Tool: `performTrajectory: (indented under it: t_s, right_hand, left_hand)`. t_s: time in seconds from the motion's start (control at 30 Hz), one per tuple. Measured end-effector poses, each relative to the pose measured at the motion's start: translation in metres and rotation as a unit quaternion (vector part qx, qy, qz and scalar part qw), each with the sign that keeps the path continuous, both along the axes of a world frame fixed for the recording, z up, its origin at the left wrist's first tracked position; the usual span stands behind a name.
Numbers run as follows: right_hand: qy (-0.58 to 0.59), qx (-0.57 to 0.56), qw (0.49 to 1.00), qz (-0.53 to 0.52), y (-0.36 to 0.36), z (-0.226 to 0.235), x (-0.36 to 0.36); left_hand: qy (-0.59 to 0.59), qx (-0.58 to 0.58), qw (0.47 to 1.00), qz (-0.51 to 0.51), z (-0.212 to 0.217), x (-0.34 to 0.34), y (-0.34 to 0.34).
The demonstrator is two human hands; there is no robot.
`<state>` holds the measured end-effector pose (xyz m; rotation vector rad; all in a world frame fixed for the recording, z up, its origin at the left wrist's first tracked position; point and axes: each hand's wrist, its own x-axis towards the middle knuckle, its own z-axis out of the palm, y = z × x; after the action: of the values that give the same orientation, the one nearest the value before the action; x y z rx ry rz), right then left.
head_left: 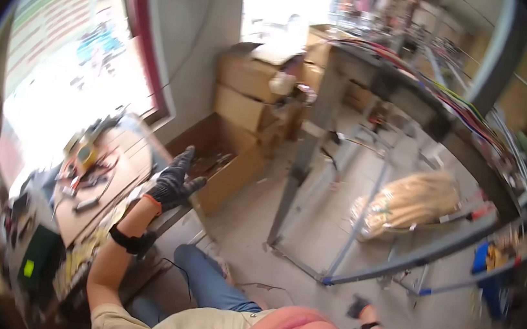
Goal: Assembling and testing electrical wiring harnesses at a factory workstation.
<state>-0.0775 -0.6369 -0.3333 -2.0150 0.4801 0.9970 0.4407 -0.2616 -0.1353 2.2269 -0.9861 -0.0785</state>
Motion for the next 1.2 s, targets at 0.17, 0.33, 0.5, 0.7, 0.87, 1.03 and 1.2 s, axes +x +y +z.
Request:
performTrajectory:
  t_s: [0.17, 0.33, 0.5, 0.7, 0.87, 1.03, 1.2]
  right_hand:
    - [0.034, 0.051, 0.996, -0.071, 0.111, -0.180, 0.117]
    - [-0.379, -0.065, 0.901, 0.199, 0.154, -0.154, 0.281]
    - [-0.526, -0.110, 0.775, 0.332, 0.200, -0.163, 0.426]
    - [-0.491, 0.067, 0.750, 0.437, 0.323, -0.030, 0.430]
    - [-0.521, 0.142, 0.701, 0.467, 0.356, -0.018, 0.415]
    - [-0.500, 0.084, 0.680, 0.530, 0.337, -0.015, 0.415]
    - [-0.484, 0.099, 0.674, 0.548, 0.319, -0.037, 0.434]
  left_hand:
    - [-0.234, 0.182, 0.893, 0.339, 0.074, -0.150, 0.253]
    - [-0.473, 0.297, 0.563, 0.609, 0.209, -0.375, 0.403]
    - [-0.469, 0.458, 0.119, 0.746, 0.330, -0.660, 0.431]
    - [0.030, 0.183, 0.432, 0.882, 0.343, -0.779, 0.421]
    - [0.067, 0.331, 0.229, 0.913, 0.327, -0.793, 0.420]
    - [0.083, 0.363, 0.173, 0.912, 0.330, -0.810, 0.423]
    - [-0.047, 0.463, 0.081, 0.882, 0.410, -0.795, 0.405]
